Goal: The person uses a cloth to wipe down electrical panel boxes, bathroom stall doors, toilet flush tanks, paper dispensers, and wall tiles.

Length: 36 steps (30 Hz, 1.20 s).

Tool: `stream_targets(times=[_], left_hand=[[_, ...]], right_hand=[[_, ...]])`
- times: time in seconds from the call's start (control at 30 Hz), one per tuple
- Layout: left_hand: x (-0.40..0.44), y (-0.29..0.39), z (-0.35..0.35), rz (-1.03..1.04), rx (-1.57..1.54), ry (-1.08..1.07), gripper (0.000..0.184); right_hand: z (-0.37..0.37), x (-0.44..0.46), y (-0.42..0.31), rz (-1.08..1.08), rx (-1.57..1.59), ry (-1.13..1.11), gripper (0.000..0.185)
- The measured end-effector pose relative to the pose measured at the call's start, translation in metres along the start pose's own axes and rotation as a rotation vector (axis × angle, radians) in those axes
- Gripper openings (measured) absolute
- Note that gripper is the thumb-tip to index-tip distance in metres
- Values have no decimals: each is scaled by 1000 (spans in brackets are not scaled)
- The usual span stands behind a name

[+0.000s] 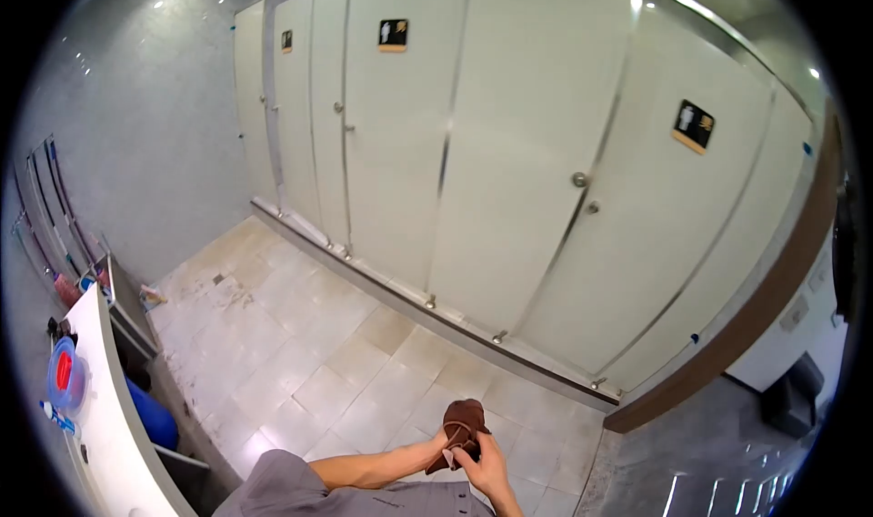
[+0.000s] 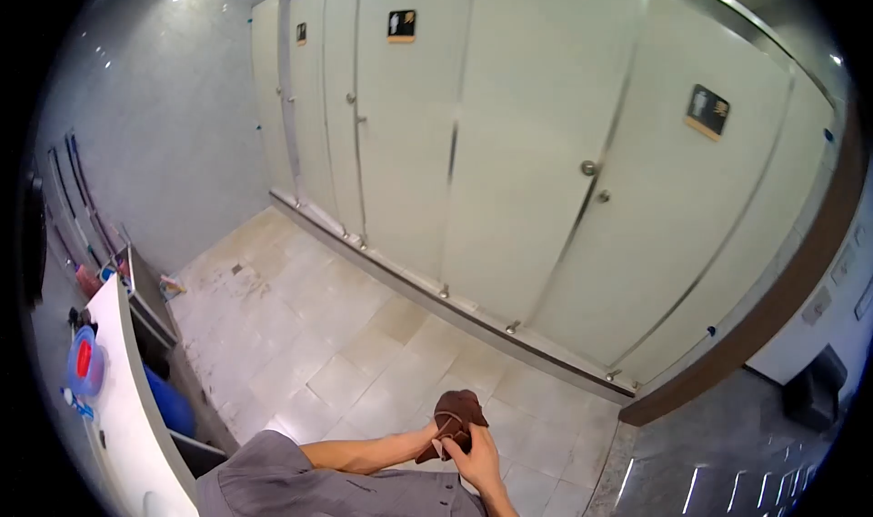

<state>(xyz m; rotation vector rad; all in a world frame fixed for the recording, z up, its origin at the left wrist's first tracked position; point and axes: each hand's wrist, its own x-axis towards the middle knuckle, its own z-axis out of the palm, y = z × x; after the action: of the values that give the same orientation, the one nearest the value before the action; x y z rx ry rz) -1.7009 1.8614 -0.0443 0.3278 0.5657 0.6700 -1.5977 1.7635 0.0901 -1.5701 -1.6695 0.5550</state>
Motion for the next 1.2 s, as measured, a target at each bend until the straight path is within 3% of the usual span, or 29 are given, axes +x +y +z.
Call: stream_targets(times=[0.07,0.13,0.2,0.27,0.3,0.33,0.4,0.47,0.57,0.63,0.8,0.87,0.9,1.07,1.2], left_hand=[[9,23,-19,79,-71,3,15],[21,50,-39,141,-124,18,16],[13,93,-32,143,-119,33,15],[-8,144,-1,168,-310,-247,11],[-10,170,3,151,-289,-30,14],[42,154,-82,235,-142,-138,25],[32,208,-67,266,-114,272,27],[34,260,-64,310,-65,353,27],[43,330,-93,365,13,547,29],[32,380,-97,396,227,678,31],[14,451,-144,601,-12,795,41],[9,474,-173,742,-237,794,45],[8,487,-188,723,-361,770,44],[4,570,-298,872,-430,611,46],[-30,692,-314,898,-491,578,52]], right_hand=[[22,30,9,139,266,-76,35],[50,59,31,123,255,-93,29],[67,96,40,228,512,-239,20],[67,142,8,284,592,-295,17],[78,166,12,365,698,-344,18],[89,186,16,451,801,-393,19],[122,239,24,408,790,-402,20],[148,292,27,413,920,-394,20],[182,380,13,376,884,-504,20],[206,432,-2,286,806,-580,20],[278,509,-53,268,675,-786,26],[316,530,-73,67,588,-838,29],[330,538,-82,-208,389,-725,27],[434,597,-128,-238,374,-655,24],[516,661,-166,-143,403,-592,24]])
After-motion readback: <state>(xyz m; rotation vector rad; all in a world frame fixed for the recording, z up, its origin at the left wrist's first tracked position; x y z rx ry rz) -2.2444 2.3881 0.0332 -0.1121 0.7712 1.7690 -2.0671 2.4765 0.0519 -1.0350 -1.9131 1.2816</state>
